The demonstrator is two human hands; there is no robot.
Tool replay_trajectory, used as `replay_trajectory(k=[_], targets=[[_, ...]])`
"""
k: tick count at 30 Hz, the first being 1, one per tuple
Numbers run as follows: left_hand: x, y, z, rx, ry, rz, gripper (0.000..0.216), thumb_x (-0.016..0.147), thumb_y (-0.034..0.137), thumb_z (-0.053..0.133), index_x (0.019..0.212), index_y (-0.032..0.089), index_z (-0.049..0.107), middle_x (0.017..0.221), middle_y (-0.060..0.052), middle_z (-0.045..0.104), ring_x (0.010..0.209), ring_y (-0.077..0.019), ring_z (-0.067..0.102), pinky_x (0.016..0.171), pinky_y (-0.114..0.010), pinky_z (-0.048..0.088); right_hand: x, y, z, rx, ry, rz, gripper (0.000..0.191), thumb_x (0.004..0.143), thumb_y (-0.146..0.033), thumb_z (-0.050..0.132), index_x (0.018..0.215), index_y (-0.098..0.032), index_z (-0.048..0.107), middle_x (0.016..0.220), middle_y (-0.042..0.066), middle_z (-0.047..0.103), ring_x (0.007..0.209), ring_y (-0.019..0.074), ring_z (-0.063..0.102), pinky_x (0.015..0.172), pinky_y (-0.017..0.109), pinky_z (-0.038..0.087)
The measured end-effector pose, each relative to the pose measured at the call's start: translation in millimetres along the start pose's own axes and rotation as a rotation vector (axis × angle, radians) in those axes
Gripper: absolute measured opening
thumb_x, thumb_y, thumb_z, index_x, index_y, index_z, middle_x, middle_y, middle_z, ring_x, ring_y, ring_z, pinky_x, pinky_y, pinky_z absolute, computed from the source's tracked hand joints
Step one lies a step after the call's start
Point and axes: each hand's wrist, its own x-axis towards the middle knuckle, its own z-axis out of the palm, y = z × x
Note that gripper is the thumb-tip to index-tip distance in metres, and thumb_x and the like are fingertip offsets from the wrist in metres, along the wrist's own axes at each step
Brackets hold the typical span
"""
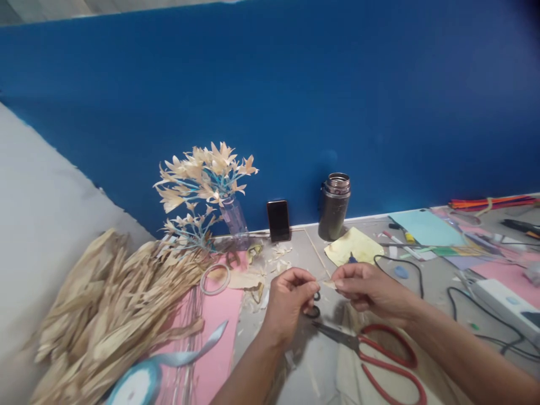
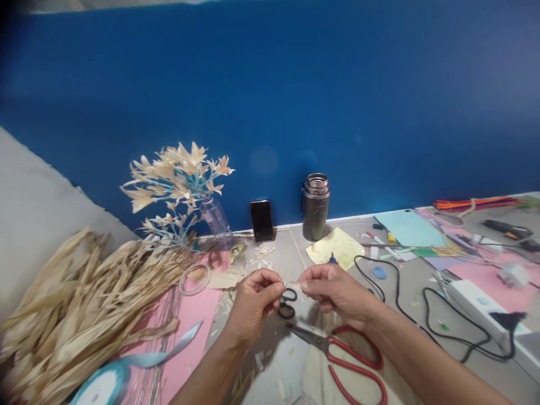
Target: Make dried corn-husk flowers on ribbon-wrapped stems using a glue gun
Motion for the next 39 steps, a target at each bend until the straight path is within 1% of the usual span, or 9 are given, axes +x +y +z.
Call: replay_trajectory(k=[4,11,16,20,24,28,30,34,39], targets=[[-0.9,2.3,-0.1,0.031,-0.023,-0.002,0.030,0.057,0.029,0.088,0.069,0.015,0.064,0.054,0.004,0.057,0.042,-0.0054,0.045,0.043,-0.018,0.034,1.0,-1.9,0.9,-0.004,-0.003,0.006,0.043,0.056,-0.047,0.090,0.070,-0.015,0.065,0.053,-0.009,0.036,0.049,0.0032,0.021,0.045,0.021,0.010],[-0.2,3.3,-1.6,-0.002,0.036,0.040,0.036,0.054,0.023,0.088,0.080,0.016,0.064,0.068,0.001,0.063,0.051,-0.0066,0.049,0.044,-0.017,0.036,1.4,-1.1,-1.6,0.032,-0.021,0.022,0.038,0.058,-0.041,0.090,0.072,-0.015,0.066,0.053,-0.009,0.039,0.049,0.0036,0.020,0.044,0.020,0.010],[3.5,-6.6,-4.4,-0.190,0.037,-0.076,0.039,0.055,0.023,0.089,0.083,0.015,0.063,0.064,0.004,0.060,0.046,-0.0046,0.047,0.043,-0.016,0.031,-2.0,2.4,3.8,0.164,-0.015,0.015,0.035,0.061,-0.035,0.091,0.076,-0.017,0.064,0.054,-0.009,0.037,0.050,0.0039,0.020,0.044,0.018,0.012],[5.1,-14.5,-5.1,-0.298,0.065,-0.184,0.045,0.050,0.024,0.092,0.083,0.013,0.064,0.061,0.002,0.060,0.047,-0.0047,0.048,0.045,-0.016,0.032,-0.4,5.5,13.0,0.273,0.036,-0.050,0.035,0.062,-0.035,0.091,0.077,-0.017,0.066,0.059,-0.007,0.042,0.051,0.0041,0.023,0.044,0.017,0.016],[4.7,-18.2,-4.4,-0.341,0.095,-0.202,0.047,0.049,0.025,0.094,0.083,0.013,0.064,0.062,0.002,0.060,0.049,-0.0052,0.049,0.045,-0.016,0.033,5.8,15.2,17.6,0.256,0.082,-0.110,0.036,0.059,-0.038,0.092,0.076,-0.015,0.070,0.060,-0.005,0.045,0.052,0.0049,0.028,0.043,0.018,0.019],[5.1,-21.2,-4.7,-0.342,0.117,-0.218,0.047,0.048,0.024,0.093,0.084,0.013,0.064,0.062,0.001,0.061,0.050,-0.0059,0.050,0.045,-0.016,0.033,10.8,27.3,17.7,0.220,0.089,-0.158,0.040,0.057,-0.037,0.094,0.084,-0.016,0.074,0.064,-0.003,0.053,0.052,0.0051,0.034,0.046,0.020,0.025],[5.7,-23.1,-5.0,-0.295,0.141,-0.184,0.044,0.049,0.026,0.092,0.082,0.014,0.065,0.061,0.001,0.060,0.050,-0.0066,0.051,0.045,-0.017,0.033,12.8,31.9,17.0,0.228,0.111,-0.191,0.041,0.056,-0.038,0.095,0.084,-0.016,0.074,0.065,-0.002,0.054,0.052,0.0056,0.035,0.046,0.021,0.026],[6.1,-25.1,-5.1,-0.112,0.201,-0.021,0.031,0.058,0.029,0.086,0.077,0.015,0.066,0.055,0.003,0.056,0.048,-0.0073,0.048,0.046,-0.019,0.034,17.2,37.9,12.0,0.267,0.165,-0.229,0.037,0.057,-0.041,0.093,0.075,-0.018,0.070,0.062,-0.004,0.049,0.050,0.0063,0.033,0.045,0.022,0.024],[4.6,-22.9,-4.9,0.068,0.218,0.090,0.019,0.061,0.024,0.081,0.071,0.016,0.067,0.055,0.003,0.056,0.047,-0.0070,0.045,0.048,-0.020,0.035,19.5,39.3,2.2,0.273,0.194,-0.226,0.038,0.055,-0.041,0.094,0.072,-0.018,0.069,0.062,-0.004,0.049,0.050,0.0059,0.034,0.046,0.022,0.025]])
